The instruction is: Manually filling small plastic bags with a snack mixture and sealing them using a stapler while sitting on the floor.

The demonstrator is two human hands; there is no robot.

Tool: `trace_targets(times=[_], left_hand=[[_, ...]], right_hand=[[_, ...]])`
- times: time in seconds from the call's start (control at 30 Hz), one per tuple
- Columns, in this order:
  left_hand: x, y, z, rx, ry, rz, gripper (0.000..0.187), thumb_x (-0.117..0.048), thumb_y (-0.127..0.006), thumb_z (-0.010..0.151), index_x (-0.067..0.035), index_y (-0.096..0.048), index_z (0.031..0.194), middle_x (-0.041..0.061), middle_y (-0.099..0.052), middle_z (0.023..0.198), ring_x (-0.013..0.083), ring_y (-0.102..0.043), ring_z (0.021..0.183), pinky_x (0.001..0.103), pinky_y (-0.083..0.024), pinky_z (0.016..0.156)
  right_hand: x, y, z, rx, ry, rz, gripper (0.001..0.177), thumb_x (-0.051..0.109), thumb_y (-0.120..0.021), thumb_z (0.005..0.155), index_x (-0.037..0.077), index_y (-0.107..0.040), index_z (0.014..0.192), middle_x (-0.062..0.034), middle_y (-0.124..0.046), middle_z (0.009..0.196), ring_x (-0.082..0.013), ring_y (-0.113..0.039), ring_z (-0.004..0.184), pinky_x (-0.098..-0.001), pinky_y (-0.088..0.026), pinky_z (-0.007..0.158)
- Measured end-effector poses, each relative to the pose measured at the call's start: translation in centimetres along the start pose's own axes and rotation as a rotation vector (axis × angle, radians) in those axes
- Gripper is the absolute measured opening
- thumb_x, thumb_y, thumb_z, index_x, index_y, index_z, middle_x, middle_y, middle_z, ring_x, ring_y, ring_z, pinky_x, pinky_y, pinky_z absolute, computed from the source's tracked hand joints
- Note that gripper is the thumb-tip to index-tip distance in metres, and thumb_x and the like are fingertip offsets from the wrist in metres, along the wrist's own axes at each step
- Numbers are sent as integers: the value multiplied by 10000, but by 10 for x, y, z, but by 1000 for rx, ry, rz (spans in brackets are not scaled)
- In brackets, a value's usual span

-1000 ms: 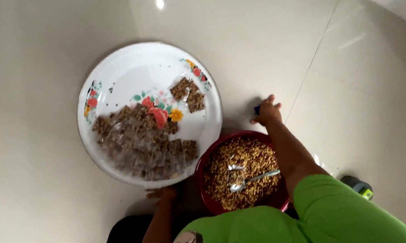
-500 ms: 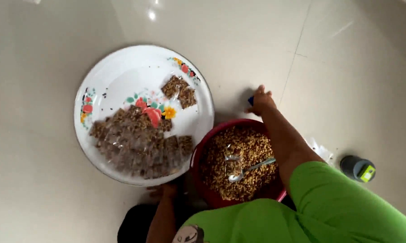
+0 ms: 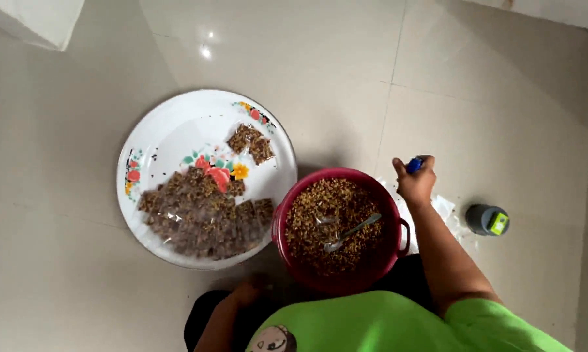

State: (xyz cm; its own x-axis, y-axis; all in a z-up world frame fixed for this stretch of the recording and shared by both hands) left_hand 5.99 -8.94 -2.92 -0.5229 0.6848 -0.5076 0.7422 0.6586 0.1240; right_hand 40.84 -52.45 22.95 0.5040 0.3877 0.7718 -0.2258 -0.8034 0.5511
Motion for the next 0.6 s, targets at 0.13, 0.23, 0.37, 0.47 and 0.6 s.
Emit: trace_targets(times=[0.13,0.23,0.37,0.47,0.6], left_hand=[[-46,-3,-34,-20,-99,78,550,-564,-579,952,-146,-600,1309,99,-589,1380,252,-553,1270,406,-402,1093],[-92,3,-82,65,-127,49,368,-505,-569,983,-183,-729,1064,27,-746,1092,160,-669,1004,344,-494,907],[-128,16,-134,151,10,27,340,-475,-553,1019,-165,-661,928,9,-659,888,133,-576,823,324,-468,774],[-134,31,-155,132,26,-104,329,-451,-567,1004,-156,-712,1000,37,-695,838,160,-620,792,306,-500,762],[-127,54,-134,19,-202,-183,328,-342,-681,969,-127,-752,1205,128,-753,819,216,-698,816,346,-586,749]], right_hand=[[-7,19,4,-63,138,-74,563,395,-810,911,75,-434,1182,-162,-608,985,-288,-584,749,-431,-514,645],[-1,31,-6,-126,248,-125,583,424,-839,903,80,-443,1158,-152,-618,983,-294,-593,849,-450,-509,770],[2,46,-29,-213,277,-53,516,405,-801,942,112,-401,1085,-54,-531,856,-209,-496,735,-409,-468,684],[-4,46,-41,-236,262,-11,506,379,-802,945,110,-402,1098,-62,-524,868,-196,-494,748,-398,-472,686],[-27,54,-27,-360,367,-63,479,307,-878,905,110,-503,1129,-151,-641,830,-353,-679,790,-443,-507,708]])
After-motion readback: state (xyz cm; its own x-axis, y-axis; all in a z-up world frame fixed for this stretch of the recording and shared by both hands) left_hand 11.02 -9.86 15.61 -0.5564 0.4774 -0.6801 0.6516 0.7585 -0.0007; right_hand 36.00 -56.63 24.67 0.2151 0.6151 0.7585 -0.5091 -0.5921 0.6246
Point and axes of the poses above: each hand's wrist, its own z-axis towards the middle knuckle, its own y-axis out of the back of the hand, x = y × z, the point moved 9 cm from there along z, towards the middle knuckle
